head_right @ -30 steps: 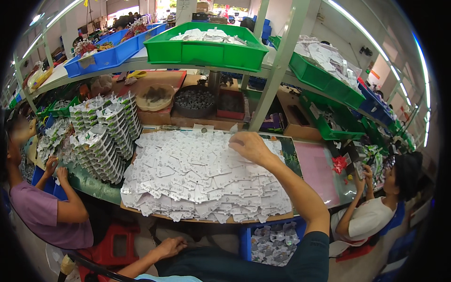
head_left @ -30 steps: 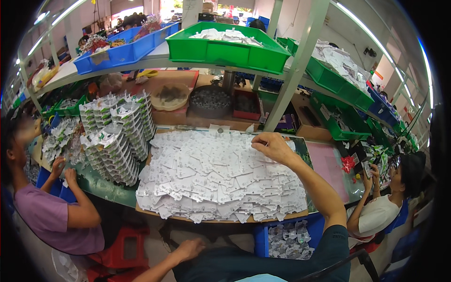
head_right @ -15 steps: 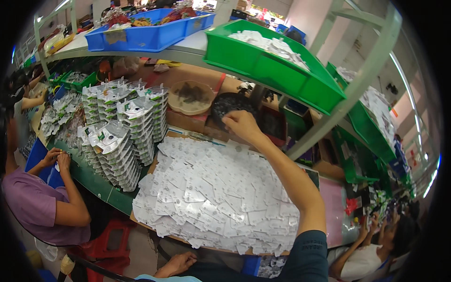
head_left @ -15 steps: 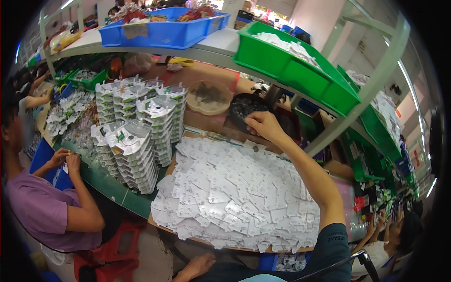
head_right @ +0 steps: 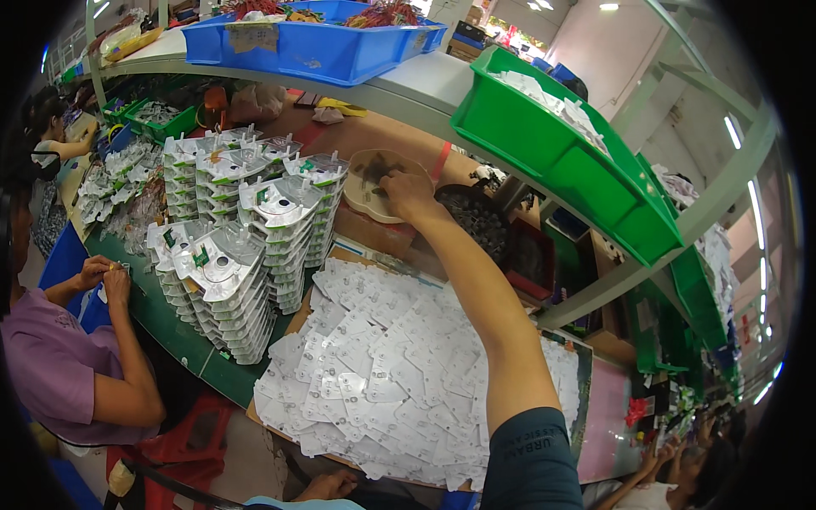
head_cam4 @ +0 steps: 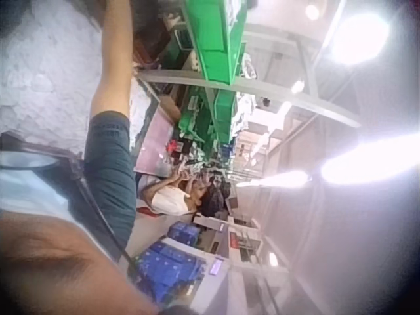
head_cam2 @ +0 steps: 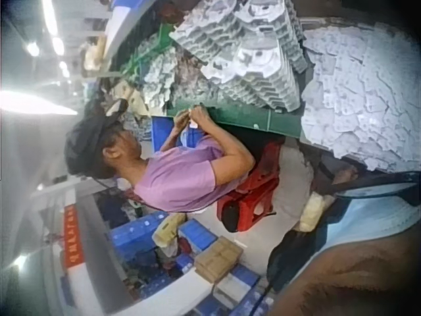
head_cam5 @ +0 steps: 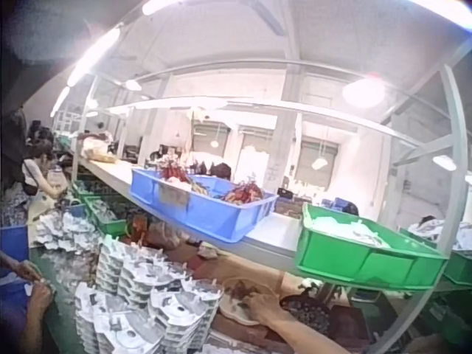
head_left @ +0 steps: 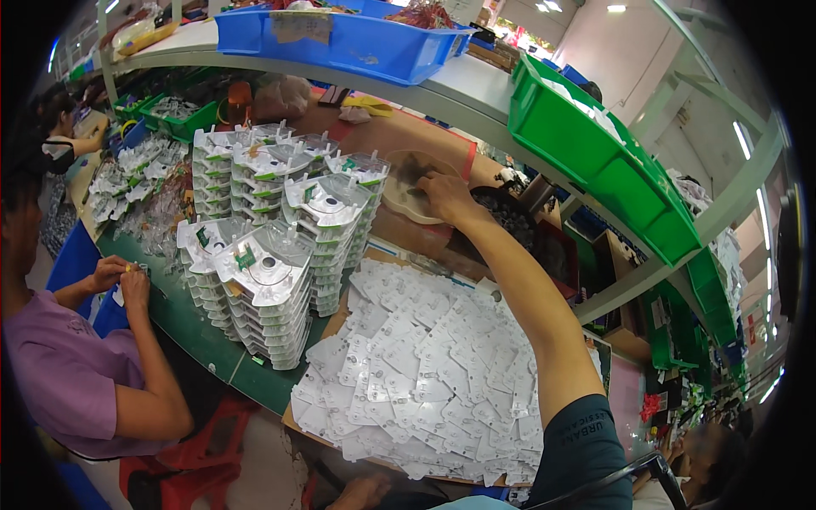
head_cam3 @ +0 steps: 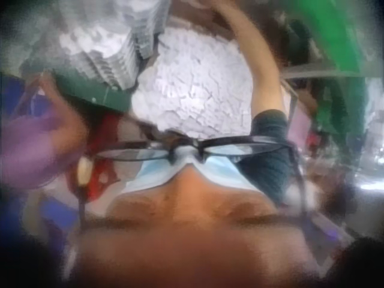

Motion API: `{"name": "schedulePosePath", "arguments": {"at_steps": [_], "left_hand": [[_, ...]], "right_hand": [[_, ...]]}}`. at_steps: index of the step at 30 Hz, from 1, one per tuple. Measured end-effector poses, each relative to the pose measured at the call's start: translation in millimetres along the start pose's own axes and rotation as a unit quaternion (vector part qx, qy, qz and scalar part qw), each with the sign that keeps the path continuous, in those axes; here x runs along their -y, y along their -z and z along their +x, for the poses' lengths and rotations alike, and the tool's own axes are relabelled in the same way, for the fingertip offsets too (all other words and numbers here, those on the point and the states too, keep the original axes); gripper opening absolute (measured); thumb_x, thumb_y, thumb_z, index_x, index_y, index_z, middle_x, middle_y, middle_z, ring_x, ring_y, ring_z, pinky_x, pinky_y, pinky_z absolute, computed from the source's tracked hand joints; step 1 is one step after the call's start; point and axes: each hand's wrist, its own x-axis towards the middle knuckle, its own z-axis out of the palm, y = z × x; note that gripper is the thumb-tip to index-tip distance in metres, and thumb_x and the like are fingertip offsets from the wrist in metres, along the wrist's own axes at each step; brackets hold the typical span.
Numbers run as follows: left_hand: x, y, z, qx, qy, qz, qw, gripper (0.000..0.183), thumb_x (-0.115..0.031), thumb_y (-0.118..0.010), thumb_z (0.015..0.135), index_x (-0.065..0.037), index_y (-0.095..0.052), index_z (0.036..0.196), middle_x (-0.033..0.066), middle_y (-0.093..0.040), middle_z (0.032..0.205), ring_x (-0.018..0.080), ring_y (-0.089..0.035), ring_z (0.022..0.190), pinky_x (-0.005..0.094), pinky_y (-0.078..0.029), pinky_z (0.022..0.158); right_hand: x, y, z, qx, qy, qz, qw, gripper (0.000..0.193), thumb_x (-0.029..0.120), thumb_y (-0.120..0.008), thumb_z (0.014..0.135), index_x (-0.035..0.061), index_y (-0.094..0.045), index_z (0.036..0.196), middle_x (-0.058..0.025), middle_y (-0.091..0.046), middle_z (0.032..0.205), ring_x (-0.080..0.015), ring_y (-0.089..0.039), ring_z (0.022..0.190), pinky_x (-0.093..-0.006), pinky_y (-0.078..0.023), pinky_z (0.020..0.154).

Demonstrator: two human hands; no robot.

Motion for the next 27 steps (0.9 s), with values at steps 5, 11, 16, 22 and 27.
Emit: {"name": "schedulePosePath", "arguments": {"at_steps": [5, 11, 16, 22, 27], "left_hand": [[-0.5, 4.1, 0.5, 0.019, -0.006, 0.004, 1.0, 0.029, -0.025, -0.06, 0.096, -0.008, -0.059, 0.119, 0.0178, -0.069, 0.107, 0.0309, -0.066, 0.103, 0.037, -0.05, 0.091], [-17.1, 14.4, -19.6, -0.001, -0.02, -0.01, 1.0, 0.029, -0.025, -0.06, 0.095, -0.007, -0.058, 0.118, 0.0175, -0.069, 0.108, 0.0313, -0.066, 0.104, 0.0376, -0.05, 0.092], [-19.4, 20.8, -28.3, -0.015, -0.045, -0.031, 0.998, 0.033, -0.026, -0.06, 0.095, -0.005, -0.058, 0.119, 0.0178, -0.069, 0.108, 0.0316, -0.066, 0.104, 0.0381, -0.05, 0.092], [-36.4, 30.7, -47.8, -0.019, -0.048, -0.065, 0.997, 0.036, -0.027, -0.059, 0.095, -0.002, -0.058, 0.121, 0.0189, -0.068, 0.111, 0.0318, -0.065, 0.105, 0.0387, -0.05, 0.092], [-35.9, 30.5, -50.5, -0.005, -0.046, -0.083, 0.996, 0.037, -0.027, -0.058, 0.097, -0.001, -0.056, 0.123, 0.0189, -0.067, 0.113, 0.0297, -0.065, 0.107, 0.0381, -0.05, 0.093]], "right_hand": [[0.9, -5.4, 8.0, 0.005, -0.057, -0.012, 0.998, 0.028, 0.015, -0.062, 0.079, 0.0124, -0.069, 0.107, -0.0124, -0.062, 0.115, -0.0323, -0.061, 0.107, -0.0452, -0.049, 0.091], [-15.9, 7.1, 1.1, -0.008, -0.045, 0.083, 0.995, 0.025, 0.016, -0.062, 0.081, 0.0068, -0.069, 0.104, -0.0157, -0.067, 0.101, -0.0345, -0.064, 0.1, -0.044, -0.051, 0.084], [-27.0, 28.4, 1.1, -0.101, -0.121, 0.305, 0.939, 0.025, 0.018, -0.065, 0.083, 0.0011, -0.07, 0.1, -0.0147, -0.069, 0.099, -0.0274, -0.067, 0.093, -0.0357, -0.051, 0.082], [-28.3, 3.6, -3.0, -0.06, -0.163, 0.273, 0.946, 0.025, 0.016, -0.067, 0.084, -0.0017, -0.069, 0.102, -0.0135, -0.071, 0.093, -0.021, -0.068, 0.083, -0.0334, -0.052, 0.077], [-38.0, 1.8, 8.3, -0.147, -0.188, 0.346, 0.907, 0.024, 0.013, -0.068, 0.085, -0.004, -0.068, 0.101, -0.0106, -0.071, 0.088, -0.0176, -0.067, 0.078, -0.0299, -0.052, 0.069]]}}
